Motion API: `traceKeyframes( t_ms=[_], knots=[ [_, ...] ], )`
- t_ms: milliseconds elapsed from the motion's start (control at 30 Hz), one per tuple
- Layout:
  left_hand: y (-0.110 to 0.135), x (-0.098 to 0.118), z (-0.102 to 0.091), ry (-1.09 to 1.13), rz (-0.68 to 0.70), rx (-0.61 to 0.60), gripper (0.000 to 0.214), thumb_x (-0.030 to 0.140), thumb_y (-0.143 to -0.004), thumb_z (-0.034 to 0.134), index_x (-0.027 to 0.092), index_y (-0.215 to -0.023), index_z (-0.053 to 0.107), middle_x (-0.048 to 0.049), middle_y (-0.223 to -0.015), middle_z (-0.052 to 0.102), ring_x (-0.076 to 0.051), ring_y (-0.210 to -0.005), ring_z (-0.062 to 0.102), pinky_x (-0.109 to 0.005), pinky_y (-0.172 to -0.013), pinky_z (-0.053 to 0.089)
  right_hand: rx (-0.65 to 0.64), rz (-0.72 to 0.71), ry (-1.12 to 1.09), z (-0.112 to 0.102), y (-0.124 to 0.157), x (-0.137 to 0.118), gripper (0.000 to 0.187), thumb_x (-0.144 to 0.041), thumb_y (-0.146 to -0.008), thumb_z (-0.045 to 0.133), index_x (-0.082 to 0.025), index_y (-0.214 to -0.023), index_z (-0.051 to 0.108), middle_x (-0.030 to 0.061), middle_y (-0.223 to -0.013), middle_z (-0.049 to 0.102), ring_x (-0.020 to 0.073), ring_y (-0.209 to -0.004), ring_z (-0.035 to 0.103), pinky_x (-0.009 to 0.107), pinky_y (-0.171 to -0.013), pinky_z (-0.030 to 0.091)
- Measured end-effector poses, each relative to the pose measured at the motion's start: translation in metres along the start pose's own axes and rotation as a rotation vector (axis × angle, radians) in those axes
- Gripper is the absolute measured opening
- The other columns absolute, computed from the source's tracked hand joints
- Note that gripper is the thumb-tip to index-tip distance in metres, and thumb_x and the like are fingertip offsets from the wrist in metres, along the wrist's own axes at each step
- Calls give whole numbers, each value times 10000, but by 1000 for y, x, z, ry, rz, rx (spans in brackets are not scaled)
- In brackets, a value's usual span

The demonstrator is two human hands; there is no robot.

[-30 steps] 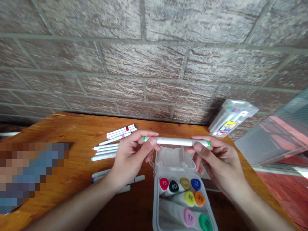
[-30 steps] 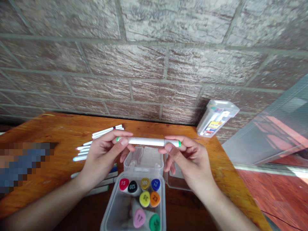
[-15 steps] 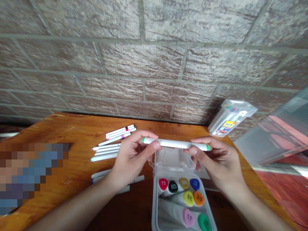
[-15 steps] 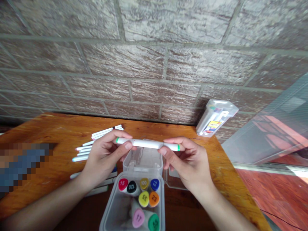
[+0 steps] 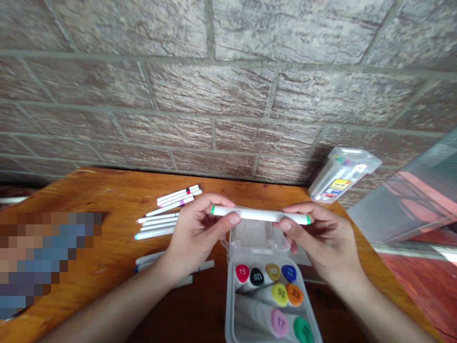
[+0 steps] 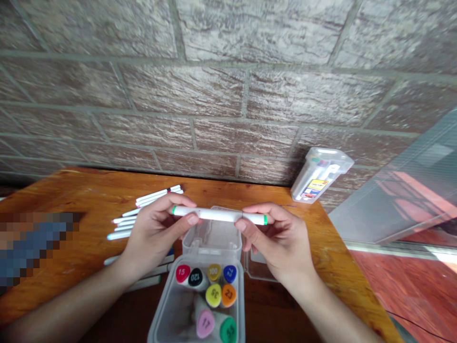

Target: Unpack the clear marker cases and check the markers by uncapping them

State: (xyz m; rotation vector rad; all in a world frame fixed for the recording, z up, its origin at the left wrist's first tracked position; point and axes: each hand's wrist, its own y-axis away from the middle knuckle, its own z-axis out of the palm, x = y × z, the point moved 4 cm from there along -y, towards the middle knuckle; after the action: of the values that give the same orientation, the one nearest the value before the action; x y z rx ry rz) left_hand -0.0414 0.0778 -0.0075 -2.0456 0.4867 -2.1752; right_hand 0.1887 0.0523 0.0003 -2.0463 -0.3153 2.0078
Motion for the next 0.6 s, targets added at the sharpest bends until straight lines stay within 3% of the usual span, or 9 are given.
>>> traceKeyframes(
  t_ms=[300, 600],
  knots=[
    [0, 0, -1, -52, -27, -19, 226, 356, -883, 827, 163, -991, 781, -31, -753, 750, -91, -541, 574, -179, -495, 447, 12, 5, -10, 0, 2, -1, 155, -283, -843, 899, -216, -941, 800, -7, -571, 732, 136, -418, 666, 207, -410, 528],
    [1, 0, -1, -66, -23, -16, 233, 364, -875, 834, 161, -977, 782, -26, -733, 737, -83, -519, 539, -179, -475, 411, 1, -3, 7, -2, 3, 0, 146, -294, -856, 890, -219, -941, 798, -12, -568, 729, 138, -419, 666, 213, -413, 528]
  ],
)
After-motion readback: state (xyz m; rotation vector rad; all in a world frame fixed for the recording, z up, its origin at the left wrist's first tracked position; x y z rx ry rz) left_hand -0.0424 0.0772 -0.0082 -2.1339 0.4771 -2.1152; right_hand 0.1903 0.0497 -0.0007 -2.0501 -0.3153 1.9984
